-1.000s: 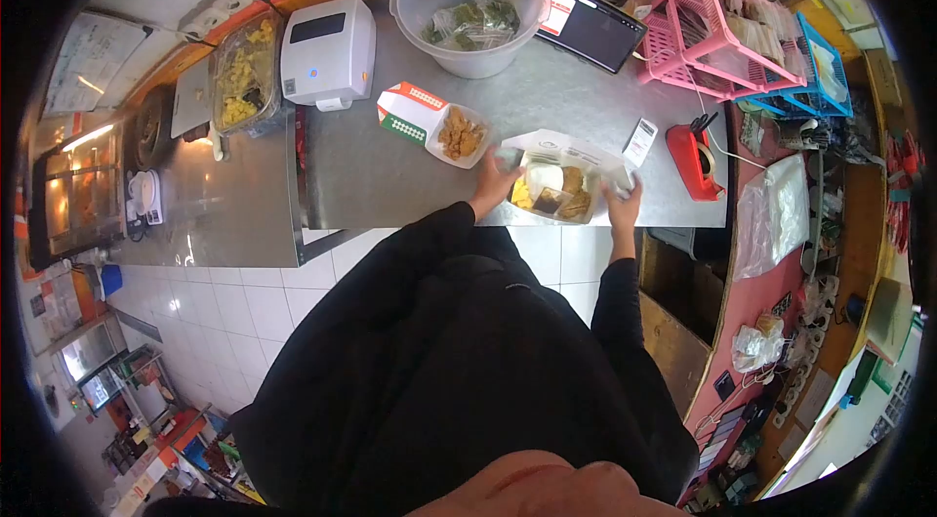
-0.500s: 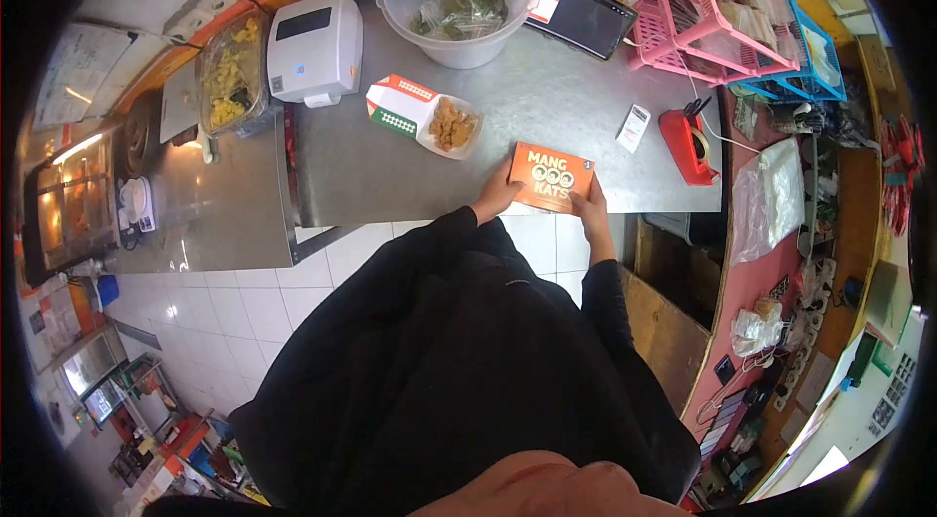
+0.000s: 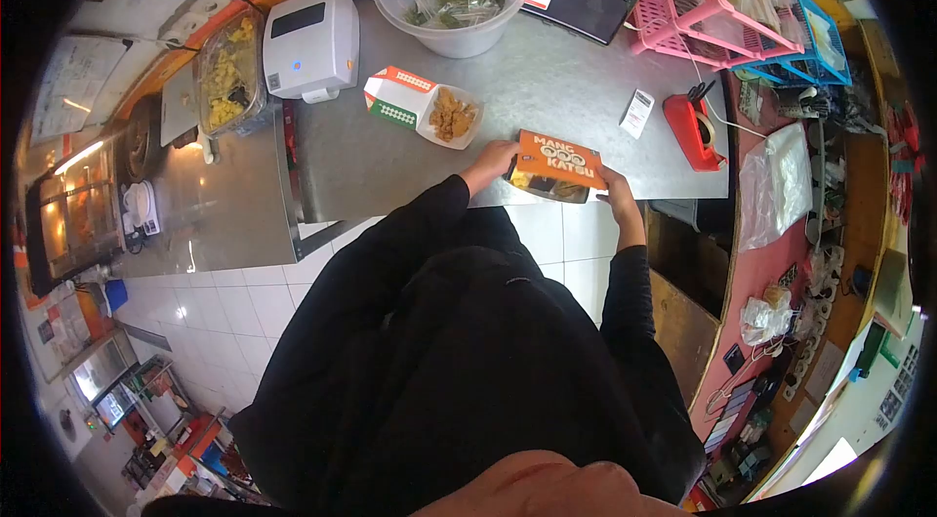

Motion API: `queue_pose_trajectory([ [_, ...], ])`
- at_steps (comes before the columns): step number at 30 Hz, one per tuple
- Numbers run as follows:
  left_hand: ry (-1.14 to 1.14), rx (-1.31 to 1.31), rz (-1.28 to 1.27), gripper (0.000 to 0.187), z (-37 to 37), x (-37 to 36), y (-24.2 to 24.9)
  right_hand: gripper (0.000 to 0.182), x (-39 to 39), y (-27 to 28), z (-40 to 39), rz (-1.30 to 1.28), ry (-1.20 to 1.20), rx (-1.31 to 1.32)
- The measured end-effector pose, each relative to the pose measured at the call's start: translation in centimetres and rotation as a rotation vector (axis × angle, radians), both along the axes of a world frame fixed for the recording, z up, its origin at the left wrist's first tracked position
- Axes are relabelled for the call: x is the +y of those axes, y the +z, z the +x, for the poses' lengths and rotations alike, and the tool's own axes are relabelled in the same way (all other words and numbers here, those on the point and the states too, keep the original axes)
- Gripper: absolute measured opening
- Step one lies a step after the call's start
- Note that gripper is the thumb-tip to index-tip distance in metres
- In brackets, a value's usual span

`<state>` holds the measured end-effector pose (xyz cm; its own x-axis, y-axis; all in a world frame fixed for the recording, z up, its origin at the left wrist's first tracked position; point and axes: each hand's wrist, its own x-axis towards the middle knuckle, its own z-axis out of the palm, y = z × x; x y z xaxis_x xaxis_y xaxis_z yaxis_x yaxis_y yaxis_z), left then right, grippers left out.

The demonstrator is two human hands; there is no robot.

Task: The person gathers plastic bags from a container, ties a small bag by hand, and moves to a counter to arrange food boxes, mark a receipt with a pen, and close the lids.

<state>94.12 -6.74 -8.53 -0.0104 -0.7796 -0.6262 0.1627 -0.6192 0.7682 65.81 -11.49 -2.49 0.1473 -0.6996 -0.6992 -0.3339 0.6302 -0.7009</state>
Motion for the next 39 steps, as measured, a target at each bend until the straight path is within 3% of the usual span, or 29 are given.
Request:
queue_pose_trajectory([
  [2,-0.065,-0.232,-0.191,0.045,-0.8,0.1,-2.3,0.046,0.1,-0.8,0.3,-0.021,0.065,0.009],
  [4,-0.163,-0.352,-0.193,0.044,-1.1,-0.5,-0.2,0.048,-0.2,-2.6,0.5,-0.102,0.287,0.158],
  [5,-0.255,-0.474,-0.196,0.044,-1.3,-0.7,0.6,0.048,0.1,-4.2,0.9,-0.099,0.284,0.159],
  [7,-0.272,-0.627,-0.220,0.045,-2.2,0.2,0.6,0.049,1.8,-7.4,3.0,-0.538,0.187,0.710],
  [8,-0.285,-0.780,-0.248,0.050,-2.6,0.7,0.5,0.055,3.1,-4.8,4.3,-0.485,0.120,0.652],
  [11,-0.283,-0.967,-0.380,0.059,-2.9,0.5,0.2,0.055,2.5,-4.9,3.9,-0.591,0.159,0.623],
  [12,-0.296,-0.958,-0.378,0.059,-2.7,0.8,0.6,0.059,2.4,-4.5,3.9,-0.602,0.190,0.671],
  [13,-0.376,-1.013,-0.630,0.066,-1.9,0.2,1.0,0.059,2.1,-3.8,3.5,-0.598,0.184,0.678],
  [14,-0.449,-1.059,-0.887,0.074,-1.1,-0.7,1.9,0.071,1.3,-2.7,3.1,-0.800,0.372,0.700],
  [15,-0.452,-1.055,-0.890,0.074,-0.6,-1.3,2.9,0.084,0.7,-1.4,3.0,-0.996,0.566,0.713],
  [16,-0.723,-1.041,-0.946,0.084,-0.1,-1.5,4.2,0.084,0.3,0.7,3.5,-0.986,0.567,0.715],
  [17,-0.999,-1.008,-0.991,0.095,0.1,-1.4,5.1,0.097,0.3,3.2,4.3,-0.892,0.840,0.699],
  [18,-1.030,-0.850,-0.952,0.105,0.3,-1.9,5.5,0.111,0.5,4.2,4.8,-0.787,1.106,0.671],
  [21,-1.158,-0.804,-0.900,0.098,-0.1,-2.3,5.9,0.126,0.1,2.0,4.6,-0.797,1.087,0.587],
  [22,-1.187,-0.993,-0.935,0.082,-0.9,-1.7,6.2,0.119,-0.1,1.0,4.5,-0.854,1.035,0.520],
  [25,-1.112,-0.967,-1.020,0.076,-0.8,-0.8,5.1,0.111,0.3,0.2,4.3,-0.988,1.033,0.523],
  [26,-1.127,-0.921,-0.957,0.069,-0.9,-0.5,5.8,0.099,0.4,0.6,4.2,-0.986,1.046,0.515],
  [29,-1.132,-0.883,-0.940,0.066,-0.8,-0.1,5.4,0.092,0.5,1.5,4.1,-0.984,1.091,0.498],
  [30,-1.158,-0.802,-0.801,0.065,-0.7,-0.1,6.0,0.083,0.5,1.6,4.0,-0.932,1.083,0.451],
  [33,-1.160,-0.808,-0.839,0.062,-0.4,0.2,5.2,0.077,0.6,1.7,3.8,-0.939,1.137,0.456],
  [35,-1.113,-0.945,-0.907,0.057,-0.7,0.6,4.7,0.066,0.7,1.7,3.7,-0.902,1.130,0.414],
  [39,-1.007,-0.941,-0.963,0.053,-1.0,1.2,5.1,0.064,0.6,0.5,3.3,-0.880,1.187,0.481],
])
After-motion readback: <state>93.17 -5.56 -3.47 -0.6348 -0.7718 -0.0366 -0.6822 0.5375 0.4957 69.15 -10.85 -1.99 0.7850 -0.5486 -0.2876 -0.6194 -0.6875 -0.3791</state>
